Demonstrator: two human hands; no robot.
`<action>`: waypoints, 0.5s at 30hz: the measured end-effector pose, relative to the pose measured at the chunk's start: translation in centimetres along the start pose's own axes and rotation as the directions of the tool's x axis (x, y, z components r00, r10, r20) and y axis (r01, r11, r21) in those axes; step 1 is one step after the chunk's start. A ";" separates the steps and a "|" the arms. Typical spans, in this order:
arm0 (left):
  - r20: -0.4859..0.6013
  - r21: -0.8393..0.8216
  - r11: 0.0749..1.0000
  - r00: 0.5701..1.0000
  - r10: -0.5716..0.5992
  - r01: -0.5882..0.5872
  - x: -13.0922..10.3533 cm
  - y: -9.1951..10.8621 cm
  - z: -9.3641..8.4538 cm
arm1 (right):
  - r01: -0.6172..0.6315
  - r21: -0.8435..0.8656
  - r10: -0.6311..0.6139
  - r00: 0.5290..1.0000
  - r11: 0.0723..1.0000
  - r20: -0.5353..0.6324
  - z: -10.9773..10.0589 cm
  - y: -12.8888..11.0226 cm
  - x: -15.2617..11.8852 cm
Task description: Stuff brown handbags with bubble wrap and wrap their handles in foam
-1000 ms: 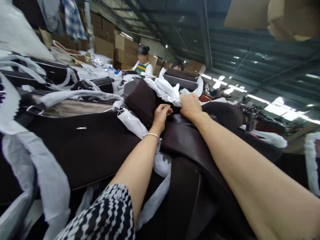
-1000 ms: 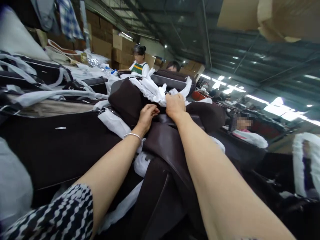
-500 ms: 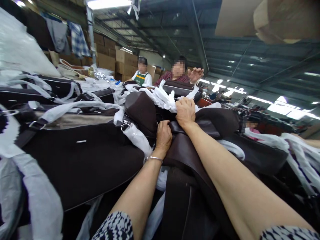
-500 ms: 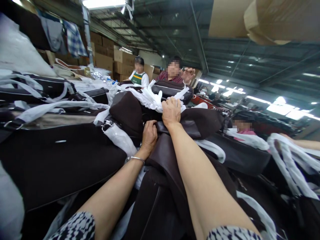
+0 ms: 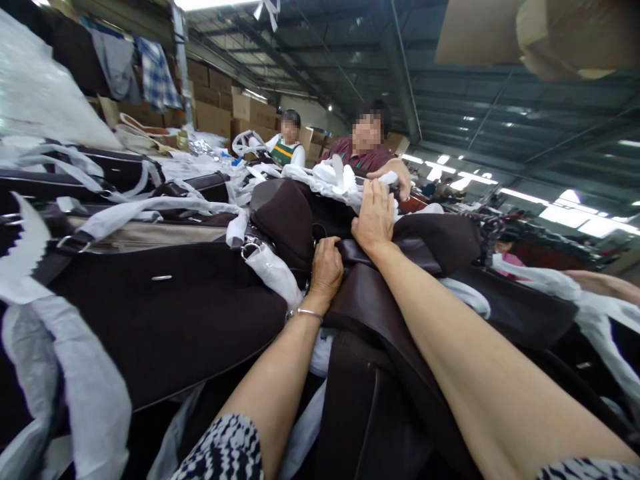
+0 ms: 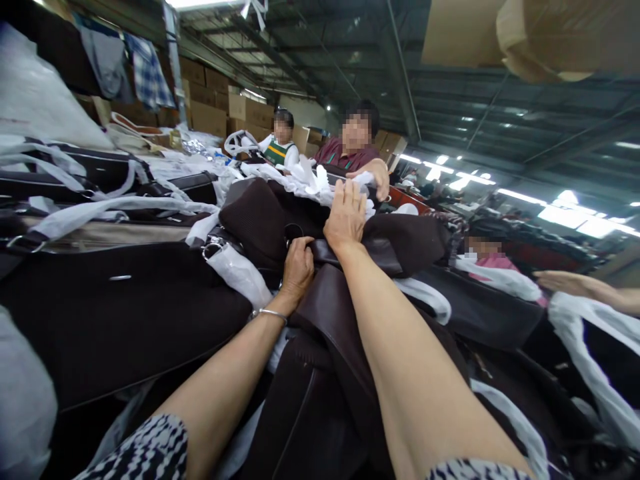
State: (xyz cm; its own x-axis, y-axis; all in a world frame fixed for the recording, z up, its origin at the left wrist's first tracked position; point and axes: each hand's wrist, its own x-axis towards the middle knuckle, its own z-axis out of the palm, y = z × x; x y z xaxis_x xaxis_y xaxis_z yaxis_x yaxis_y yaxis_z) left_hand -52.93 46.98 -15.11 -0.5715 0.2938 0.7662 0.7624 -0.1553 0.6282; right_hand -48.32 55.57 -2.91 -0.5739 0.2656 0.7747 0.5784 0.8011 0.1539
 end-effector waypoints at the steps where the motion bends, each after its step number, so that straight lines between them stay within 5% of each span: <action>1: 0.005 -0.001 1.000 1.000 0.004 -0.004 0.0 -0.1 0.0 | 0.017 0.015 -0.017 1.000 1.000 -0.011 -0.6 -0.2 0.0; 5: 0.121 0.035 0.997 0.990 -0.068 0.065 -0.1 -0.1 -0.1 | 0.080 0.163 -0.079 0.997 0.983 -0.013 -5.1 -2.0 -0.9; 9: 0.260 0.034 0.991 0.957 -0.130 0.126 0.0 1.2 -1.2 | 0.172 0.385 -0.231 0.966 0.907 0.112 -14.7 -4.1 -4.9; 12: 0.341 0.037 0.982 0.921 -0.186 0.184 0.5 2.8 -2.8 | 0.232 0.475 -0.375 0.897 0.849 0.233 -23.8 -4.0 -11.1; 15: 0.387 0.077 0.958 0.878 -0.284 0.276 1.3 5.0 -4.7 | 0.301 0.498 -0.478 0.834 0.813 0.275 -31.8 -1.3 -20.3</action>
State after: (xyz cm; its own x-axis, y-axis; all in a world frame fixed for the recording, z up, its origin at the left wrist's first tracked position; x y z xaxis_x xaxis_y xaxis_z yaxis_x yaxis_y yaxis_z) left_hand -51.27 42.13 -10.29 -0.6005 0.6664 0.4420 0.5961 0.0046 0.8029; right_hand -18.97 32.13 0.65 -0.9146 -0.0136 0.4040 0.0087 0.9986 0.0531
